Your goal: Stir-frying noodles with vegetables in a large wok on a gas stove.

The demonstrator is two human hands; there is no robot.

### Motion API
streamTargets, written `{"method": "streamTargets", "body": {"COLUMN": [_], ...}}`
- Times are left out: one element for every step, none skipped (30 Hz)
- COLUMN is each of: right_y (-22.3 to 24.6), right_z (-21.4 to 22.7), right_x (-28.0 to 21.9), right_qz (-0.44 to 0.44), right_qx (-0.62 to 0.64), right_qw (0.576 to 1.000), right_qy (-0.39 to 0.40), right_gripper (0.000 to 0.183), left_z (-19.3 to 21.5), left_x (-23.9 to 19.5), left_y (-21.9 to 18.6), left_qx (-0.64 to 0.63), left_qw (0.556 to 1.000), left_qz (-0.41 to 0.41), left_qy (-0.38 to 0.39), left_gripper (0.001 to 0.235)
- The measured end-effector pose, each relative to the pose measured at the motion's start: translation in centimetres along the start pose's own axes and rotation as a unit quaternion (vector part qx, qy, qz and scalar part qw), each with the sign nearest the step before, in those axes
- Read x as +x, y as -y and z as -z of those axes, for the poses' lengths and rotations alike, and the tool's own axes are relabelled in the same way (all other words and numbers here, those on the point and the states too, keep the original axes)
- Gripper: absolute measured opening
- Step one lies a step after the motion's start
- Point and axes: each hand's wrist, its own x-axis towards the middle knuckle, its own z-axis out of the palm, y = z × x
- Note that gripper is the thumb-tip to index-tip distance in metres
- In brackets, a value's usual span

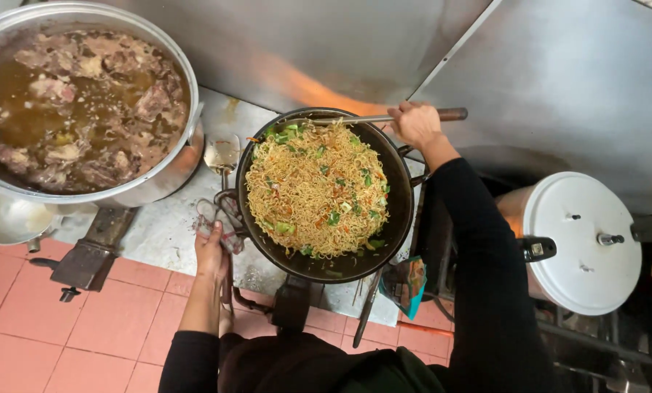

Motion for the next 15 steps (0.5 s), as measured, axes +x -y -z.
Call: {"method": "streamTargets", "body": {"right_y": [0.0, 0.7, 1.4, 2.0, 2.2, 2.3, 2.4, 2.1, 1.6, 1.2, 0.7, 0.2, -0.3, -1.5, -2.5], "right_z": [0.7, 1.0, 1.3, 1.6, 3.1, 4.7, 6.3, 7.2, 8.1, 8.9, 10.0, 11.0, 12.1, 13.7, 15.2], "right_x": [1.1, 2.3, 3.0, 3.7, 3.6, 3.7, 3.8, 2.8, 1.7, 0.8, -0.8, -2.3, -3.8, -4.8, -5.9], "right_qz": [0.048, 0.048, 0.085, 0.121, 0.118, 0.140, 0.165, 0.165, 0.182, 0.199, 0.202, 0.210, 0.218, 0.221, 0.223], "right_qx": [-0.013, -0.010, -0.001, 0.008, 0.009, 0.009, 0.008, 0.008, -0.012, -0.032, -0.033, -0.056, -0.078, -0.079, -0.098], "right_qw": [0.996, 0.996, 0.991, 0.984, 0.984, 0.981, 0.976, 0.976, 0.968, 0.957, 0.957, 0.952, 0.946, 0.945, 0.945], "right_qy": [-0.069, -0.072, -0.102, -0.132, -0.134, -0.137, -0.140, -0.141, -0.174, -0.207, -0.207, -0.218, -0.228, -0.227, -0.217], "right_gripper": [0.025, 0.025, 0.028, 0.033, 0.033, 0.035, 0.037, 0.037, 0.036, 0.036, 0.036, 0.034, 0.033, 0.033, 0.027], "left_z": [-0.1, -0.5, -0.9, -1.2, -1.8, -2.3, -2.9, -3.0, -3.2, -3.3, -2.6, -1.9, -1.1, -0.7, -0.2], "left_x": [-0.1, -0.3, -0.5, -0.8, -1.3, -1.8, -2.4, -2.6, -2.6, -2.6, -1.9, -1.1, -0.3, 0.4, 1.1], "left_y": [-0.1, -0.6, -1.1, -1.5, -1.9, -2.4, -2.7, -3.0, -3.2, -3.3, -2.6, -1.9, -1.1, -0.6, -0.1], "left_qx": [0.005, 0.005, 0.010, 0.014, 0.016, 0.014, 0.010, 0.009, 0.008, 0.006, 0.003, 0.003, 0.004, 0.001, 0.002], "left_qw": [1.000, 1.000, 1.000, 1.000, 1.000, 1.000, 1.000, 1.000, 1.000, 1.000, 1.000, 1.000, 1.000, 1.000, 1.000], "left_qz": [0.003, 0.000, 0.000, 0.000, -0.002, -0.008, -0.014, -0.015, -0.011, -0.006, -0.005, -0.001, 0.004, 0.005, 0.006], "left_qy": [-0.003, -0.004, -0.002, 0.000, 0.001, -0.002, -0.006, -0.006, -0.012, -0.018, -0.018, -0.018, -0.018, -0.019, -0.011], "left_gripper": [0.034, 0.034, 0.034, 0.035, 0.035, 0.035, 0.036, 0.036, 0.038, 0.040, 0.040, 0.039, 0.038, 0.038, 0.039]}}
